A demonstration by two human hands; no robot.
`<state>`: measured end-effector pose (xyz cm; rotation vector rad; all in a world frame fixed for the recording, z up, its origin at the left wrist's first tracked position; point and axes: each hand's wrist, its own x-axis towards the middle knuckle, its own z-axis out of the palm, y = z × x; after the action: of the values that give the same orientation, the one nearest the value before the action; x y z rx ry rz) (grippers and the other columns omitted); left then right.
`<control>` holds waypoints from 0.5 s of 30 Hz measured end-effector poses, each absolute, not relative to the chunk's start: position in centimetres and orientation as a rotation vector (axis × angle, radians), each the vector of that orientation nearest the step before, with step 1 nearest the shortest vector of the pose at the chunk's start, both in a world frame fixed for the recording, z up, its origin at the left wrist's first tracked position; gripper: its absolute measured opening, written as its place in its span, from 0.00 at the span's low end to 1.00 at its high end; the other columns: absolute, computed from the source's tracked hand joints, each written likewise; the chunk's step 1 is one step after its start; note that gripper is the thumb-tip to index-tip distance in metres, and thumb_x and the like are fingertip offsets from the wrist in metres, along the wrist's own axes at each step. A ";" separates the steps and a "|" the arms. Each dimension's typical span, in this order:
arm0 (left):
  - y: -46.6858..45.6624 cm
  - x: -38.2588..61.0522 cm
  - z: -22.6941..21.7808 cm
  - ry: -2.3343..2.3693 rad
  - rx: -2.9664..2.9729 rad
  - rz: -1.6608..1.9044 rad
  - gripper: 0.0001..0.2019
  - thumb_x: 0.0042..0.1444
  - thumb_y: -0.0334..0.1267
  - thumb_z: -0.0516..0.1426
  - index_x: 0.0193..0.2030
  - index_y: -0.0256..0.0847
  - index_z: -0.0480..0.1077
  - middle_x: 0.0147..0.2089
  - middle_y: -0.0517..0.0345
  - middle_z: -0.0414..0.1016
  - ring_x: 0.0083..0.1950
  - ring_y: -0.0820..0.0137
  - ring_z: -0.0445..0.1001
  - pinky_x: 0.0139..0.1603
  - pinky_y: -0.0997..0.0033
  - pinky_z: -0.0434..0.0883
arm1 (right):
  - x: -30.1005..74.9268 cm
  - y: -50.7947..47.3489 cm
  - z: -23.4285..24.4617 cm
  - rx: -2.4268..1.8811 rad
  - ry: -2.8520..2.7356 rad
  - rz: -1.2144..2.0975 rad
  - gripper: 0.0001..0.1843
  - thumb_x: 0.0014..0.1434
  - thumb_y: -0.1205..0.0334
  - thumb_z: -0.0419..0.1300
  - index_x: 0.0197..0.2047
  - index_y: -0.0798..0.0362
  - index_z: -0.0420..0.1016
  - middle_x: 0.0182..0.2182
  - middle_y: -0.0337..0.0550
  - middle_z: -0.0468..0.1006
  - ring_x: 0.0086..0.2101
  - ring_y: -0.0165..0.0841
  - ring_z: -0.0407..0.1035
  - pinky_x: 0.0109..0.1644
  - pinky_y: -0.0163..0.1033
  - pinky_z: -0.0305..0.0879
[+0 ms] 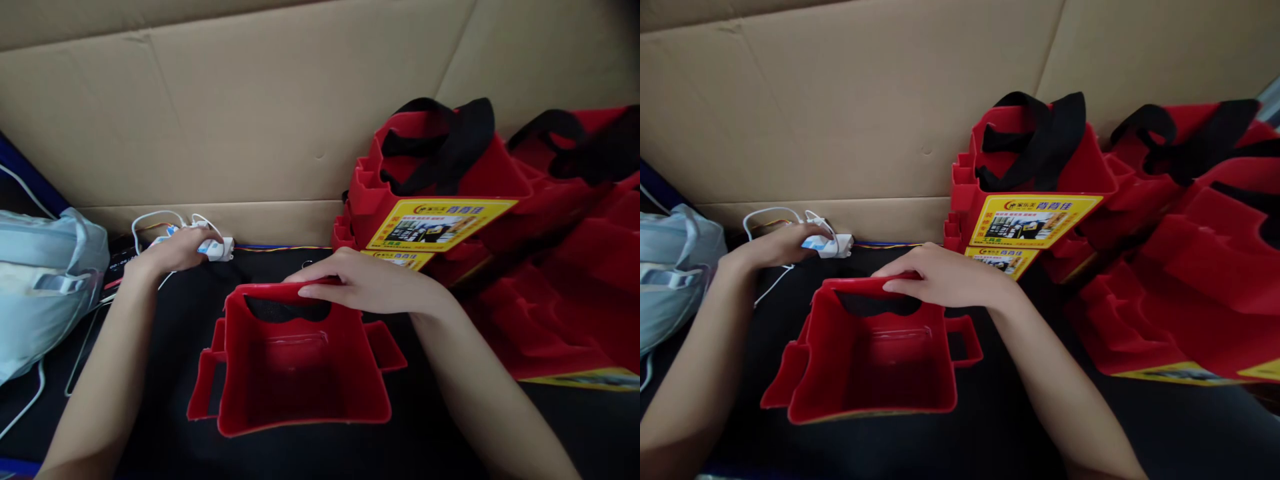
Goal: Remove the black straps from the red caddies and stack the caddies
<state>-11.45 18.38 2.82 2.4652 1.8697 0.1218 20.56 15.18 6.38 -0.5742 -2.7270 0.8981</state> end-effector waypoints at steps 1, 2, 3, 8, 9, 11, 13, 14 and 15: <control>17.8 -10.9 3.2 1.667 2.515 0.131 0.23 0.46 0.27 0.52 0.51 0.44 0.68 0.54 0.55 0.70 0.55 0.62 0.68 0.55 0.65 0.63 | 20.6 15.2 6.4 -0.569 -2.734 0.899 0.17 0.62 0.61 0.49 0.51 0.49 0.72 0.41 0.35 0.77 0.38 0.28 0.71 0.40 0.30 0.61; 17.1 -10.1 3.6 1.446 2.544 0.139 0.25 0.47 0.27 0.53 0.54 0.46 0.66 0.58 0.57 0.66 0.57 0.64 0.65 0.57 0.65 0.61 | 20.7 15.3 6.4 -0.562 -2.743 0.906 0.17 0.62 0.60 0.49 0.51 0.49 0.71 0.41 0.35 0.77 0.37 0.28 0.71 0.39 0.30 0.61; 16.5 -9.2 4.1 1.240 2.543 0.133 0.25 0.49 0.27 0.53 0.55 0.47 0.65 0.60 0.58 0.64 0.59 0.65 0.63 0.58 0.66 0.61 | 20.8 15.3 6.4 -0.557 -2.757 0.918 0.17 0.62 0.59 0.50 0.52 0.49 0.71 0.41 0.35 0.78 0.35 0.27 0.71 0.38 0.29 0.61; 15.2 -6.0 5.4 0.806 2.335 0.022 0.14 0.54 0.34 0.55 0.48 0.43 0.72 0.49 0.55 0.74 0.49 0.67 0.72 0.50 0.72 0.67 | 21.2 15.7 6.3 -0.582 -2.795 0.977 0.21 0.55 0.54 0.59 0.50 0.52 0.71 0.36 0.36 0.78 0.32 0.28 0.69 0.34 0.30 0.59; 15.4 -6.0 5.3 0.840 2.323 0.032 0.12 0.54 0.36 0.55 0.45 0.42 0.73 0.46 0.55 0.76 0.45 0.68 0.74 0.47 0.73 0.68 | 21.2 15.8 6.3 -0.581 -2.797 0.973 0.19 0.55 0.55 0.58 0.49 0.53 0.72 0.35 0.36 0.77 0.32 0.28 0.69 0.34 0.30 0.59; 16.0 -6.5 5.0 0.981 2.357 0.104 0.10 0.54 0.38 0.55 0.40 0.41 0.75 0.39 0.57 0.78 0.39 0.71 0.75 0.41 0.76 0.68 | 21.2 16.0 6.1 -0.573 -2.809 0.942 0.15 0.58 0.57 0.55 0.45 0.54 0.74 0.33 0.36 0.77 0.30 0.26 0.67 0.32 0.30 0.58; 16.6 -7.3 4.6 1.139 2.405 0.198 0.10 0.53 0.39 0.56 0.38 0.42 0.76 0.37 0.59 0.79 0.37 0.71 0.75 0.40 0.77 0.68 | 21.1 16.1 5.9 -0.571 -2.821 0.901 0.14 0.60 0.58 0.53 0.40 0.55 0.76 0.30 0.36 0.76 0.28 0.25 0.66 0.30 0.30 0.56; 16.9 -7.7 4.5 1.197 2.416 0.233 0.10 0.52 0.39 0.56 0.38 0.43 0.76 0.37 0.60 0.79 0.38 0.71 0.75 0.40 0.77 0.67 | 21.1 16.1 5.9 -0.571 -2.824 0.886 0.14 0.60 0.57 0.52 0.39 0.56 0.76 0.28 0.35 0.76 0.27 0.25 0.65 0.29 0.30 0.56; 17.1 -8.1 4.3 1.241 2.421 0.254 0.10 0.52 0.38 0.56 0.38 0.43 0.76 0.38 0.60 0.79 0.39 0.71 0.75 0.41 0.76 0.67 | 21.0 16.1 5.8 -0.571 -2.823 0.879 0.14 0.60 0.57 0.52 0.38 0.56 0.77 0.28 0.35 0.75 0.26 0.25 0.64 0.29 0.30 0.56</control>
<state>-8.11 17.15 4.30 2.4205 1.2408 0.2542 21.04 16.08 5.82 -0.5711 -2.8233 0.8788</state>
